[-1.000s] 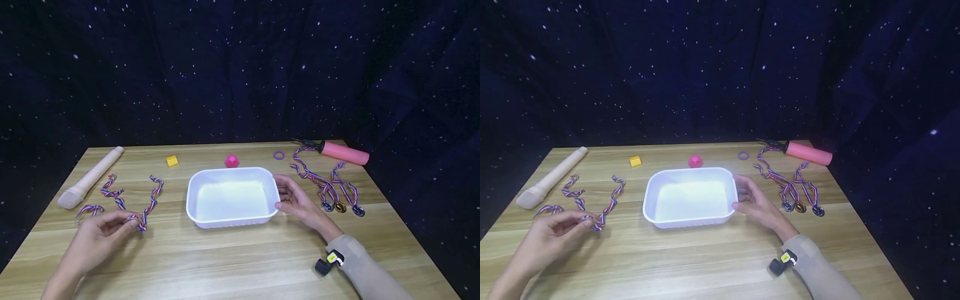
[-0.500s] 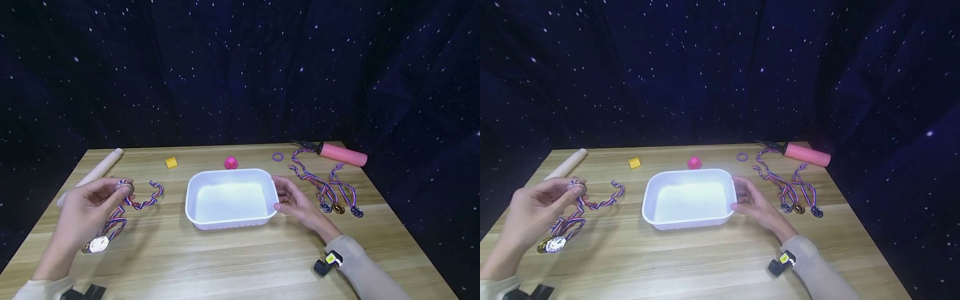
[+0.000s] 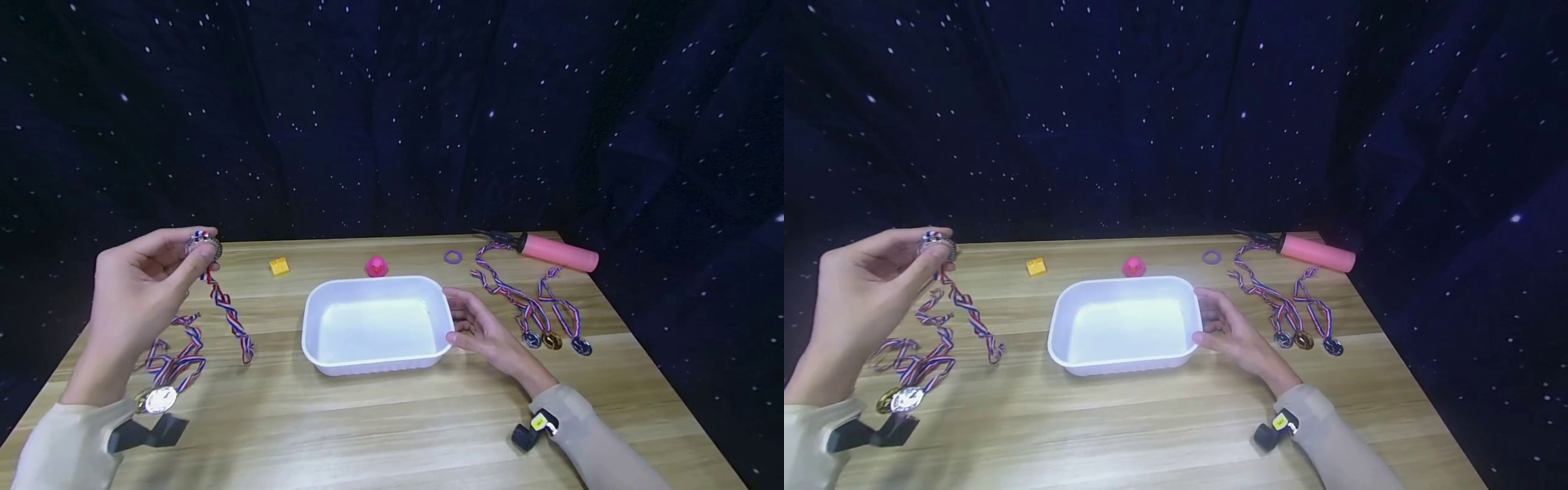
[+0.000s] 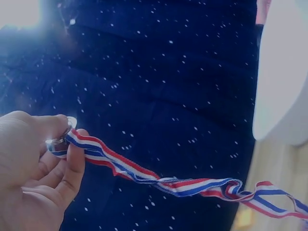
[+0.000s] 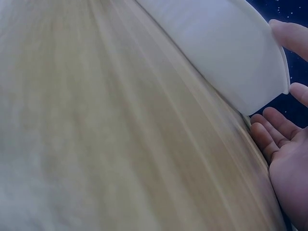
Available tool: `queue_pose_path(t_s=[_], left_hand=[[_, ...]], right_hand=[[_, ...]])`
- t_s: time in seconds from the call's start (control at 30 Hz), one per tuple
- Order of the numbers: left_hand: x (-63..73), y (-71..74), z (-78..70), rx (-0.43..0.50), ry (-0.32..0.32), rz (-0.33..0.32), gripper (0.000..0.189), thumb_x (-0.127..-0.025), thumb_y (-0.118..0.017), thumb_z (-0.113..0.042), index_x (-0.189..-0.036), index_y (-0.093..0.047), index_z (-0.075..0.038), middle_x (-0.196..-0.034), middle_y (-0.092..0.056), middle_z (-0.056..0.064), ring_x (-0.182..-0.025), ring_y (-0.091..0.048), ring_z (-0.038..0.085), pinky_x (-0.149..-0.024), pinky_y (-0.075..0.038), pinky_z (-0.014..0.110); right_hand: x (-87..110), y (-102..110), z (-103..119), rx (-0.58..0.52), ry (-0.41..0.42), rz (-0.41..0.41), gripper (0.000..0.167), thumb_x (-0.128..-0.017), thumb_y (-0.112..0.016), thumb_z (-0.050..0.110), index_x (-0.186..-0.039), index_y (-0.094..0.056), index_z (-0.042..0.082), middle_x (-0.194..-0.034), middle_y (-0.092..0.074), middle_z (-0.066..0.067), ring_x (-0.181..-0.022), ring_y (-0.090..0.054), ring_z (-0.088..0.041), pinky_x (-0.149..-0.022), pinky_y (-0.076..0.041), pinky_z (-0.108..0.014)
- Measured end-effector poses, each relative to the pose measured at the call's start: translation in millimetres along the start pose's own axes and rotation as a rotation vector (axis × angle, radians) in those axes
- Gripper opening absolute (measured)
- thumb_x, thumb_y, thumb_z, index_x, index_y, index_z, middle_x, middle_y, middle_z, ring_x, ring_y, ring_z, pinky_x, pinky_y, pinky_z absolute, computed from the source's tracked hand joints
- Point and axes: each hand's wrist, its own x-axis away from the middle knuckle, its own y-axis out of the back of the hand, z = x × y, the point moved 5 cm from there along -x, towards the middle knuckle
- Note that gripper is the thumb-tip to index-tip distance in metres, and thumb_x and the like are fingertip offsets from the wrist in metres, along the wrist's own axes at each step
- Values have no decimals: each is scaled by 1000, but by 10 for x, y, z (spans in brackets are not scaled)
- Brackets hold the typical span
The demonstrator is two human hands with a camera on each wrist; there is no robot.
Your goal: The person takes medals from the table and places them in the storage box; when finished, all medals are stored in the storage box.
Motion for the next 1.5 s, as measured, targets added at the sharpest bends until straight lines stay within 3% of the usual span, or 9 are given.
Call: queue_pose_path(t_s=[0.13, 0.27, 0.47, 0.63, 0.73, 0.83, 0.93, 1.2, 1.5], left_hand=[[-83, -35, -151, 33, -2, -20, 30, -104, -81, -16, -133, -81, -10, -103, -84, -4, -91, -77, 5, -69, -53, 9], [-192, -103, -368, 83, -65, -43, 28, -103, -80, -8, -130, -81, -5, -102, -83, -7, -90, -77, 7, -84, -59, 9], [-352, -218, -703, 236, -162, -60, 28, -100, -80, 0, -129, -80, 1, -102, -83, 3, -87, -79, 14, -86, -63, 16], [-436, -357, -941, 433, -267, -32, 28, -98, -80, 8, -126, -79, 7, -102, -83, 9, -85, -79, 17, -85, -64, 19], [-452, -465, -1055, 418, -347, -2, 28, -99, -78, 10, -126, -80, 5, -103, -83, 13, -87, -79, 17, -86, -65, 21], [-442, -591, -1096, 425, -359, 35, 28, -99, -77, 9, -126, -81, 2, -104, -83, 15, -88, -80, 18, -87, -66, 23], [-405, -742, -1035, 449, -308, 88, 27, -100, -77, 8, -125, -82, 0, -104, -83, 13, -89, -81, 17, -83, -65, 20], [-216, -1210, -560, 284, -149, 271, 21, -101, -81, -1, -122, -83, -5, -108, -84, 8, -92, -79, 12, -84, -65, 22], [-88, -1489, -61, 89, -32, 364, 15, -99, -87, -17, -114, -88, -17, -107, -85, -4, -95, -71, 19, -84, -54, 25]], right_hand=[[9, -3, -1, 0, -1, 0, 79, -100, -78, 4, -169, -39, 7, -157, -55, -24, -136, -57, -44, -110, -56, -33], [19, 13, -4, 10, -2, -4, 79, -100, -77, 3, -169, -39, 8, -157, -55, -26, -136, -57, -44, -111, -56, -32], [18, 26, -18, 7, -10, -5, 79, -99, -78, 3, -169, -39, 8, -157, -55, -28, -136, -57, -45, -110, -56, -31], [12, 17, -21, 8, -4, 0, 80, -100, -78, 4, -169, -39, 9, -158, -55, -26, -137, -58, -44, -110, -56, -32], [10, 15, -24, 10, -3, 1, 79, -100, -78, 5, -169, -39, 9, -158, -55, -25, -137, -57, -44, -110, -56, -32], [7, 14, -25, 15, -6, 0, 79, -100, -78, 5, -169, -39, 9, -158, -55, -25, -138, -57, -45, -110, -56, -32], [2, 10, -20, 15, -4, 2, 79, -100, -77, 4, -169, -39, 9, -157, -55, -27, -137, -57, -47, -110, -56, -32], [-6, -1, -4, 5, -7, 3, 79, -100, -77, 3, -169, -39, 7, -155, -56, -27, -136, -57, -47, -111, -56, -32], [-1, 2, -6, 3, -6, 2, 80, -100, -78, 5, -169, -39, 6, -152, -57, -28, -134, -57, -46, -110, -56, -31]])
